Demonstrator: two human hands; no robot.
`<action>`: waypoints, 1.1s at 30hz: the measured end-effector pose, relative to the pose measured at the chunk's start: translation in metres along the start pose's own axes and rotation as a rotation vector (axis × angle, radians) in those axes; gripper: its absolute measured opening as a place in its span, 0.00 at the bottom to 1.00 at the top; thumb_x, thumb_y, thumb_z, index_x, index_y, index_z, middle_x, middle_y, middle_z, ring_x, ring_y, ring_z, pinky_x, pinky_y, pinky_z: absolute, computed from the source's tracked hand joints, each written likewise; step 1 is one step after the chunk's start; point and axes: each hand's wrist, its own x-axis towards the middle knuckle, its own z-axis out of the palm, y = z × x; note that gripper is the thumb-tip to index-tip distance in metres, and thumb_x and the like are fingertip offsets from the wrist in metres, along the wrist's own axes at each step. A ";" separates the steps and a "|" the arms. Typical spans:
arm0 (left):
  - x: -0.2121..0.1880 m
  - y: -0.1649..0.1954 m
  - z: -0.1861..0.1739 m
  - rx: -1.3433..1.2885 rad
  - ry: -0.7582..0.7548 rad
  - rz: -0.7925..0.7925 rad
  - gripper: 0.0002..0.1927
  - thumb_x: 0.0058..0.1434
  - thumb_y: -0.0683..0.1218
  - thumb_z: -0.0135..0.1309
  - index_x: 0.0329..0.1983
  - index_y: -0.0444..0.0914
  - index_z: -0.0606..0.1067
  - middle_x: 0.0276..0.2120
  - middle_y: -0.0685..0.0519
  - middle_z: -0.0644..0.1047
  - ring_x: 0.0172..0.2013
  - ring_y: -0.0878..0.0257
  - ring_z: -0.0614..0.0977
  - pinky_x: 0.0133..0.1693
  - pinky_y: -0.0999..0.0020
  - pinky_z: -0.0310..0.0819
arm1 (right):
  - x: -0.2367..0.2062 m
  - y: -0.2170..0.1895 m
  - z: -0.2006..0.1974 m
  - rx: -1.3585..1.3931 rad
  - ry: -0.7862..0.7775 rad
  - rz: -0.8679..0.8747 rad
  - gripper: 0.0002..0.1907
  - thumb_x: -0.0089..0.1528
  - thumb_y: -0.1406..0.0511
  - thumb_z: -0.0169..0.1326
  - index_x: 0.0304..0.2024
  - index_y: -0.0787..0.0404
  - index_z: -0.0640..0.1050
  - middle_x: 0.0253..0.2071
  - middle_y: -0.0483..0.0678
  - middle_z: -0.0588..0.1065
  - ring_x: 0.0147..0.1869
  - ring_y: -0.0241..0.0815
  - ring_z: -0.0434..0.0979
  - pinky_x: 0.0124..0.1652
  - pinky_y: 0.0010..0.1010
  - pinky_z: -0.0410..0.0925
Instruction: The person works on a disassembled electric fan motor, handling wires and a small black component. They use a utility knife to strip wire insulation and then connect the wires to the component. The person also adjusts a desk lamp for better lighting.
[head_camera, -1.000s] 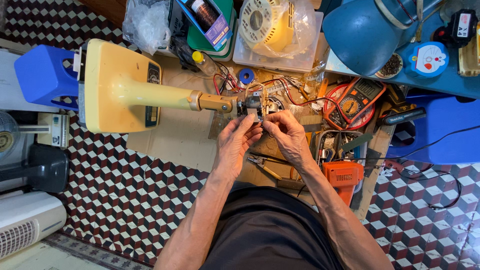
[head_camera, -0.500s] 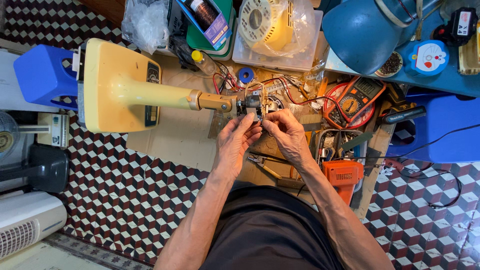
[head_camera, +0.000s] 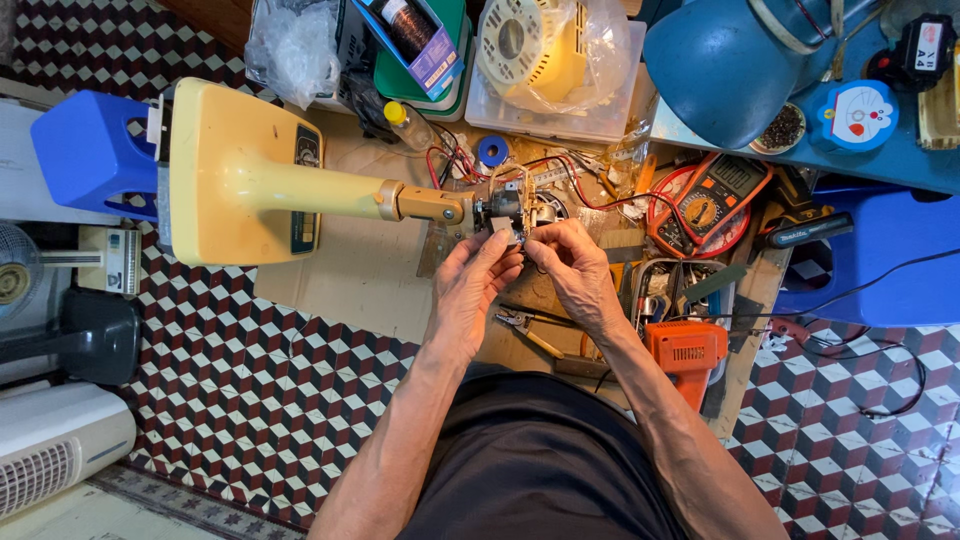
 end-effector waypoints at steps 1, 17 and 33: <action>0.000 0.000 0.000 0.001 0.003 -0.003 0.21 0.59 0.47 0.64 0.52 0.35 0.74 0.39 0.50 0.81 0.38 0.64 0.84 0.43 0.71 0.82 | 0.000 0.000 0.000 -0.002 0.002 0.004 0.08 0.67 0.64 0.58 0.43 0.63 0.79 0.41 0.41 0.70 0.39 0.29 0.69 0.40 0.22 0.66; 0.001 0.002 0.002 0.050 0.017 0.009 0.25 0.60 0.49 0.63 0.58 0.35 0.74 0.38 0.49 0.81 0.37 0.64 0.84 0.40 0.72 0.82 | 0.002 0.000 -0.001 -0.016 -0.013 -0.042 0.07 0.67 0.64 0.58 0.43 0.62 0.79 0.39 0.41 0.69 0.39 0.29 0.70 0.39 0.23 0.67; -0.001 0.004 0.006 0.061 0.055 -0.013 0.27 0.57 0.50 0.65 0.57 0.36 0.74 0.37 0.49 0.82 0.36 0.64 0.85 0.40 0.71 0.83 | 0.001 -0.003 -0.001 -0.024 -0.003 -0.005 0.08 0.67 0.64 0.58 0.43 0.62 0.80 0.39 0.41 0.69 0.37 0.29 0.68 0.36 0.22 0.65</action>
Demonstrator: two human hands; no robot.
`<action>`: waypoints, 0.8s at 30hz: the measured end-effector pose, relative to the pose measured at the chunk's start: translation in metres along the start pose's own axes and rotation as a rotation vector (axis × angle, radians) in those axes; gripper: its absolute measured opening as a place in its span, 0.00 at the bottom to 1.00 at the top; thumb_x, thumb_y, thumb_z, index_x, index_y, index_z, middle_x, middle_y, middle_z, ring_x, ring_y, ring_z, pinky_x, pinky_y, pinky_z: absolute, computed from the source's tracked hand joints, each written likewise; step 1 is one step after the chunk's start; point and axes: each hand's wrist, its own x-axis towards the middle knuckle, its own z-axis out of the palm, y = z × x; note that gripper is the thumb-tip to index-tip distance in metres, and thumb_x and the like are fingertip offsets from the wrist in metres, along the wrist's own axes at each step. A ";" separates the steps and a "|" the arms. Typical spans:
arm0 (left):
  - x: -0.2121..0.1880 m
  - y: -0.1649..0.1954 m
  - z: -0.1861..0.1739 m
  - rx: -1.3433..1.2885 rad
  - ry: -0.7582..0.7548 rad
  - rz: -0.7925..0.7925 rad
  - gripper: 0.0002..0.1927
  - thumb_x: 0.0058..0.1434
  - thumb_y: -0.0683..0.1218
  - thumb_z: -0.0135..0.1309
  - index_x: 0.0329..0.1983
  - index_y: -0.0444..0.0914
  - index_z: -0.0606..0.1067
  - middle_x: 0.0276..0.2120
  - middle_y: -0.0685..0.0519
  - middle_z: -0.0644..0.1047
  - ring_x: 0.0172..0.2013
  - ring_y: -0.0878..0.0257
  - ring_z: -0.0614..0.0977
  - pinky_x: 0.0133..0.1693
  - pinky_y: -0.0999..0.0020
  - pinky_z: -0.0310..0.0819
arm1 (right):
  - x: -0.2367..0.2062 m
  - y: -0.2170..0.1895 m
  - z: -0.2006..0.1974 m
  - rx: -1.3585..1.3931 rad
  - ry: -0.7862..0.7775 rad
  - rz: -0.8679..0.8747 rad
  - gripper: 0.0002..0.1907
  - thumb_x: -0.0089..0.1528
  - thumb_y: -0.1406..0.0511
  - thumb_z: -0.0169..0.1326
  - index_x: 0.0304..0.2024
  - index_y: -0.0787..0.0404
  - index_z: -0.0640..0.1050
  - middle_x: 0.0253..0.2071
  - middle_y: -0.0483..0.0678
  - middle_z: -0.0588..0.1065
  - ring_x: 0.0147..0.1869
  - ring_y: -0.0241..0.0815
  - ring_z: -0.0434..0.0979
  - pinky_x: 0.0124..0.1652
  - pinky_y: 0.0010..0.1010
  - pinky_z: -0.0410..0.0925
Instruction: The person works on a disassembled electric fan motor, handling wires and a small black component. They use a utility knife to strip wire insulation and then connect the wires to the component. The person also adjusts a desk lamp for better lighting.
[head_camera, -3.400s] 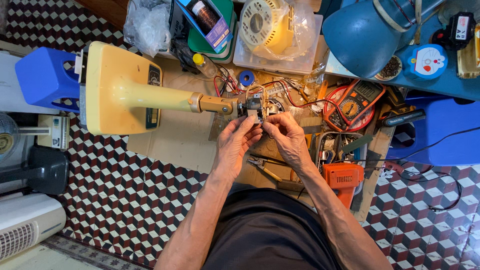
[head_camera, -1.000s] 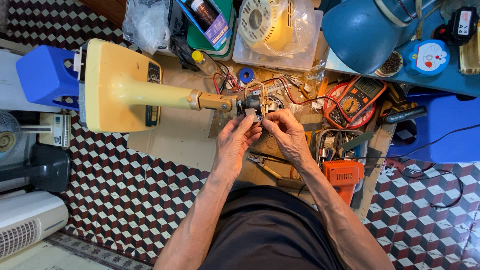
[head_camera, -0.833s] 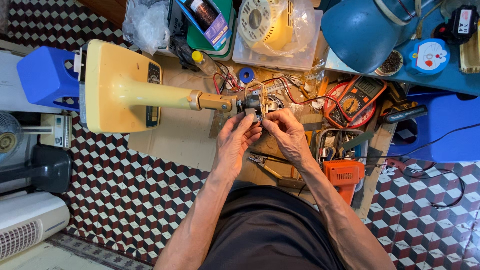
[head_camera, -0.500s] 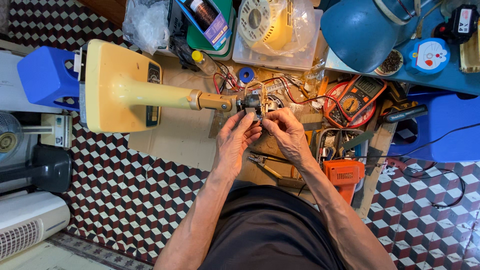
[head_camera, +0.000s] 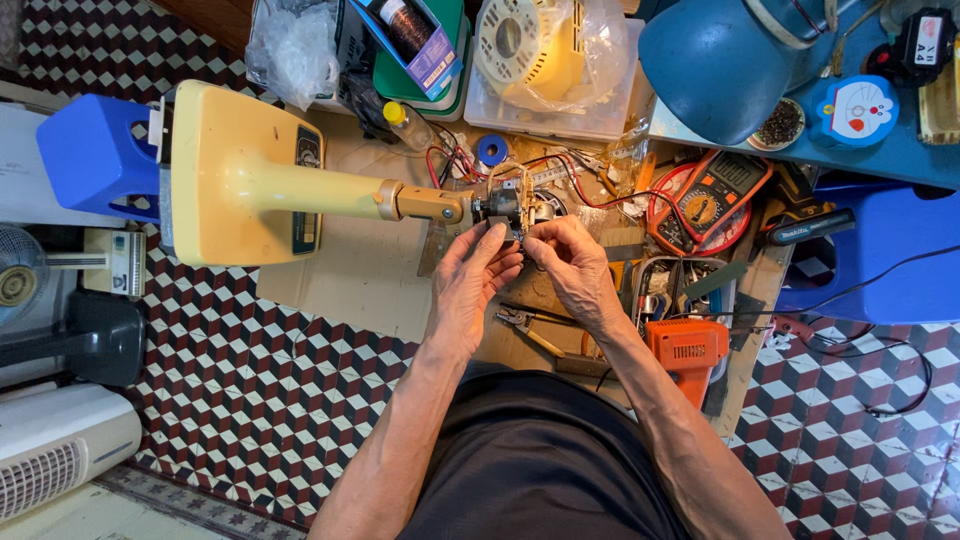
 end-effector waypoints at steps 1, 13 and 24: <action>0.000 0.000 0.000 -0.003 -0.002 0.002 0.27 0.57 0.50 0.65 0.57 0.36 0.74 0.37 0.49 0.81 0.36 0.64 0.85 0.40 0.71 0.83 | 0.000 0.000 0.000 -0.001 -0.003 0.001 0.08 0.67 0.64 0.58 0.43 0.62 0.80 0.39 0.41 0.69 0.37 0.29 0.68 0.36 0.22 0.65; 0.003 -0.005 -0.001 -0.008 -0.017 0.021 0.26 0.58 0.50 0.65 0.58 0.36 0.73 0.38 0.50 0.81 0.36 0.64 0.84 0.39 0.72 0.82 | 0.000 -0.001 0.000 -0.019 -0.001 -0.035 0.07 0.67 0.64 0.58 0.44 0.62 0.80 0.39 0.41 0.68 0.38 0.30 0.68 0.38 0.23 0.65; -0.008 -0.002 -0.008 -0.055 -0.022 0.065 0.23 0.62 0.50 0.63 0.55 0.34 0.74 0.39 0.50 0.81 0.38 0.64 0.84 0.44 0.69 0.82 | -0.004 -0.007 -0.001 0.060 0.080 0.044 0.08 0.68 0.65 0.56 0.45 0.63 0.80 0.40 0.41 0.72 0.40 0.29 0.71 0.41 0.22 0.68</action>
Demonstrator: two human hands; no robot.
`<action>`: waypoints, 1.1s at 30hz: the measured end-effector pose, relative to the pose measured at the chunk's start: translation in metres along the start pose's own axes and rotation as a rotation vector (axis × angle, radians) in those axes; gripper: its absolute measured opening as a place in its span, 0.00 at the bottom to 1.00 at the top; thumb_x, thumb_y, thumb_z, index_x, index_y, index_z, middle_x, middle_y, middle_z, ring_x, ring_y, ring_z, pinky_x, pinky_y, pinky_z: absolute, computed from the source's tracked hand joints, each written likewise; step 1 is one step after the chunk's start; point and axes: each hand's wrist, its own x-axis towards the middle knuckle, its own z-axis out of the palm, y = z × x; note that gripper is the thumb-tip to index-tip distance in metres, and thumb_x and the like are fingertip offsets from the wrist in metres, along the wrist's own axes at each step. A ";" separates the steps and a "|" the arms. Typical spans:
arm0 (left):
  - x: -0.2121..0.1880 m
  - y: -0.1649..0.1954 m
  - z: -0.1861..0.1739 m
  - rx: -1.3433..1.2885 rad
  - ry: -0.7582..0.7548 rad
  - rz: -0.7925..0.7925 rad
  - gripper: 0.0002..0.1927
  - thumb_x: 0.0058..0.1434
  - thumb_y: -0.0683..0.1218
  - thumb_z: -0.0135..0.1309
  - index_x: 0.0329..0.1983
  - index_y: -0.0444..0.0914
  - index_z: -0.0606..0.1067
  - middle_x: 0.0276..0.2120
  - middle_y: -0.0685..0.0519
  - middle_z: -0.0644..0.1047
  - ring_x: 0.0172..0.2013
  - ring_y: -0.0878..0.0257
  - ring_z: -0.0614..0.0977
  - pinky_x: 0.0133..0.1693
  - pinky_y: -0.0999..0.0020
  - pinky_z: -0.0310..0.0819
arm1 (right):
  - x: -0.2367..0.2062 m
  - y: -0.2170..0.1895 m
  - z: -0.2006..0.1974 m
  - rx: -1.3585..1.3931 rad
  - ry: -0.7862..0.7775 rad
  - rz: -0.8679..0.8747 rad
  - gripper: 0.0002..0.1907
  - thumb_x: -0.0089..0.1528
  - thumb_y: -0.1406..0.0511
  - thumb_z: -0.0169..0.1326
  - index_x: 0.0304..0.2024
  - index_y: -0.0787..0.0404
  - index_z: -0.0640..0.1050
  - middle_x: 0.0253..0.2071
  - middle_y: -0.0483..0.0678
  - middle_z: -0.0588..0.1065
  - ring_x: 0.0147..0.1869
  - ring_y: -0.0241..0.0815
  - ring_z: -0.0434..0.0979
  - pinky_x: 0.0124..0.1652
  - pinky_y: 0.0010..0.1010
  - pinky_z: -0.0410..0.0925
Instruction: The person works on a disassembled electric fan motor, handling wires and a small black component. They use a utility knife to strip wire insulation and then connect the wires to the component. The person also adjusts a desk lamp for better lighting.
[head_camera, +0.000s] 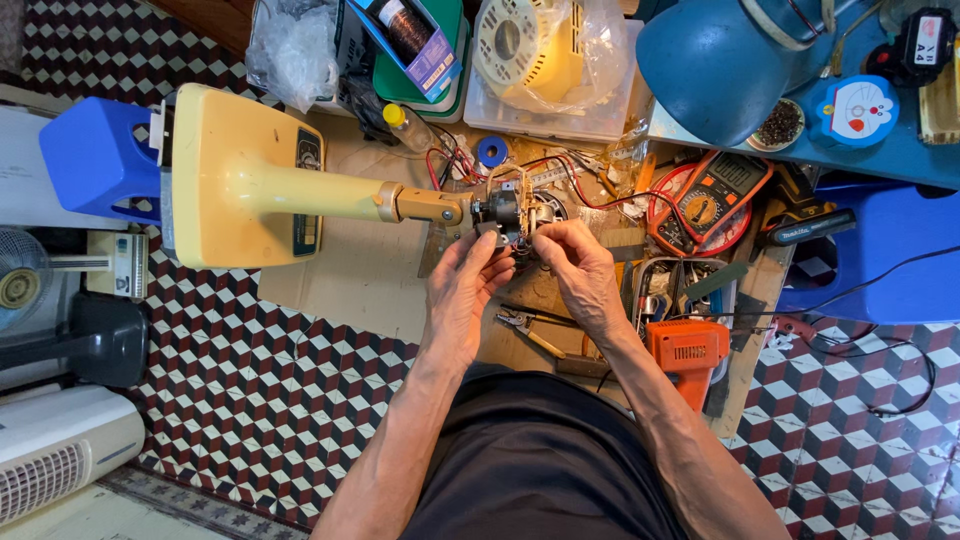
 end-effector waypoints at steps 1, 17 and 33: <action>-0.002 0.001 -0.003 -0.019 -0.013 0.017 0.22 0.63 0.50 0.62 0.55 0.33 0.74 0.40 0.50 0.80 0.39 0.64 0.83 0.45 0.69 0.81 | -0.003 -0.002 -0.001 0.021 0.028 0.029 0.09 0.68 0.65 0.55 0.47 0.63 0.80 0.40 0.41 0.73 0.40 0.29 0.71 0.41 0.22 0.68; -0.010 -0.002 -0.039 -0.091 0.091 0.000 0.16 0.63 0.44 0.58 0.53 0.34 0.73 0.40 0.50 0.81 0.40 0.62 0.83 0.46 0.68 0.80 | -0.014 -0.007 -0.012 0.119 0.196 0.110 0.13 0.71 0.63 0.50 0.51 0.65 0.79 0.40 0.45 0.79 0.42 0.32 0.76 0.42 0.24 0.70; -0.034 -0.017 -0.046 -0.111 0.089 -0.039 0.15 0.62 0.42 0.57 0.51 0.33 0.71 0.44 0.47 0.80 0.42 0.60 0.83 0.47 0.66 0.80 | -0.026 -0.015 0.003 -0.095 0.164 0.089 0.10 0.67 0.62 0.57 0.45 0.62 0.81 0.34 0.41 0.76 0.37 0.30 0.74 0.37 0.22 0.70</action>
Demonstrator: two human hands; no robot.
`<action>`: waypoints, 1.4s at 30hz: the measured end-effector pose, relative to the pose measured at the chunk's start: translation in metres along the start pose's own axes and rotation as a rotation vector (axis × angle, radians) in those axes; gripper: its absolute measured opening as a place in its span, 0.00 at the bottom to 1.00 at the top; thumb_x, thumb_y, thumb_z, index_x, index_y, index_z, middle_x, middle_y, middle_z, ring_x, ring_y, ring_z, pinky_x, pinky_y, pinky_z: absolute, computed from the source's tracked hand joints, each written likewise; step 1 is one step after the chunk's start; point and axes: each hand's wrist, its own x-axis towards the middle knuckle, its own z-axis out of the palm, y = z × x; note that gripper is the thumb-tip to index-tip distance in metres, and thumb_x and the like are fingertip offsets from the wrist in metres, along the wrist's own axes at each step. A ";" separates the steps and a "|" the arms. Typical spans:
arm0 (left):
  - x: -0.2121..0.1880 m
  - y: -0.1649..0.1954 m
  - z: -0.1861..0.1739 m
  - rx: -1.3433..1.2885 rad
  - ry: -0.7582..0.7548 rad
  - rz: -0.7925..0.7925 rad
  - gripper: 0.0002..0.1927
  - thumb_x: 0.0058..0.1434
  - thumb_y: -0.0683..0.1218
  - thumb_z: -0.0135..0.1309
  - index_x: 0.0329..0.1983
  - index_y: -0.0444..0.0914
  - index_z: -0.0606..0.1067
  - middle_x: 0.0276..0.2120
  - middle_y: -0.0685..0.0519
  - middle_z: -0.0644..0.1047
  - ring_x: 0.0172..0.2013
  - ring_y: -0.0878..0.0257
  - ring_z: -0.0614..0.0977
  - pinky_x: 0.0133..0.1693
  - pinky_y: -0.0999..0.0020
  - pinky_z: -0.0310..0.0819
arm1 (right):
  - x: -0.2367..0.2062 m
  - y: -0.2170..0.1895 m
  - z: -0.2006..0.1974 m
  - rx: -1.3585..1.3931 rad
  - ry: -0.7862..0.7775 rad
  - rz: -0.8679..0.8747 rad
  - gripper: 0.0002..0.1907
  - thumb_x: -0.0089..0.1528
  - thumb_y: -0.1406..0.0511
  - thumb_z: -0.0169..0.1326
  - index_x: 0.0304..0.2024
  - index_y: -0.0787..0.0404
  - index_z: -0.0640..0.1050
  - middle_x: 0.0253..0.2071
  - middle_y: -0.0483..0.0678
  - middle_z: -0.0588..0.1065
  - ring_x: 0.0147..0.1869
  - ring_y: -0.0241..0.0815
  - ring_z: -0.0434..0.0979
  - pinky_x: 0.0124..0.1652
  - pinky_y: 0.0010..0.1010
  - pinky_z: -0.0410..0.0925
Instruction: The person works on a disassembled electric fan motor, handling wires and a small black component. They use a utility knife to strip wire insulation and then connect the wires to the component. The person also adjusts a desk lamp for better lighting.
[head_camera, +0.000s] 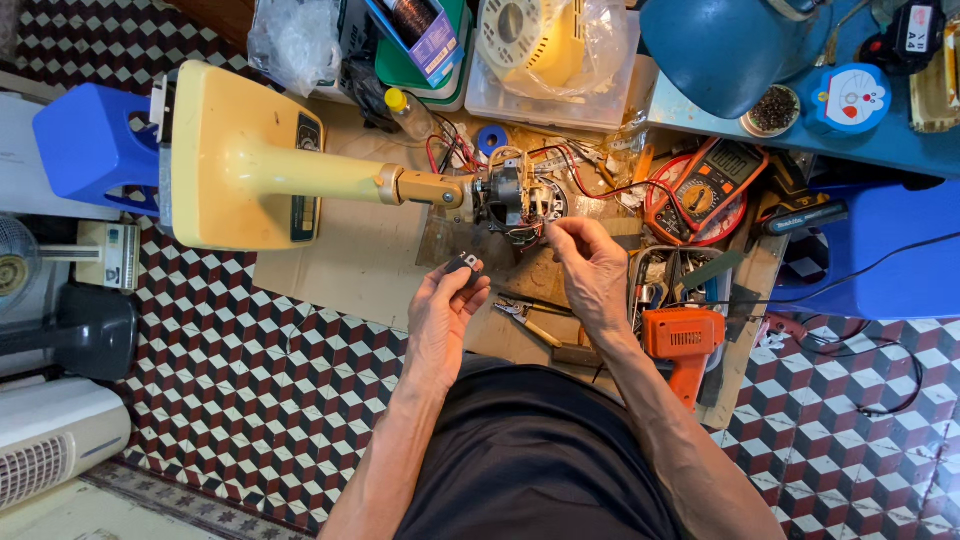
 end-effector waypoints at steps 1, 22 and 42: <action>-0.001 0.000 0.000 0.010 -0.004 0.001 0.15 0.62 0.42 0.57 0.51 0.33 0.71 0.45 0.46 0.81 0.42 0.60 0.83 0.47 0.66 0.80 | 0.002 0.000 -0.002 -0.014 0.018 -0.008 0.10 0.67 0.61 0.57 0.44 0.62 0.81 0.34 0.40 0.77 0.37 0.29 0.75 0.37 0.21 0.70; 0.003 -0.004 0.007 0.070 -0.117 -0.038 0.18 0.62 0.45 0.57 0.54 0.35 0.71 0.43 0.46 0.82 0.38 0.62 0.84 0.43 0.70 0.81 | 0.041 -0.002 -0.019 0.249 -0.104 0.071 0.10 0.69 0.62 0.56 0.42 0.64 0.79 0.35 0.46 0.79 0.38 0.31 0.77 0.39 0.22 0.70; 0.018 0.003 0.059 0.856 -0.164 0.376 0.17 0.64 0.52 0.55 0.53 0.40 0.79 0.29 0.54 0.82 0.27 0.68 0.80 0.29 0.70 0.75 | 0.065 -0.010 -0.015 0.308 -0.145 0.252 0.12 0.71 0.59 0.51 0.45 0.62 0.73 0.33 0.49 0.81 0.28 0.31 0.75 0.25 0.18 0.62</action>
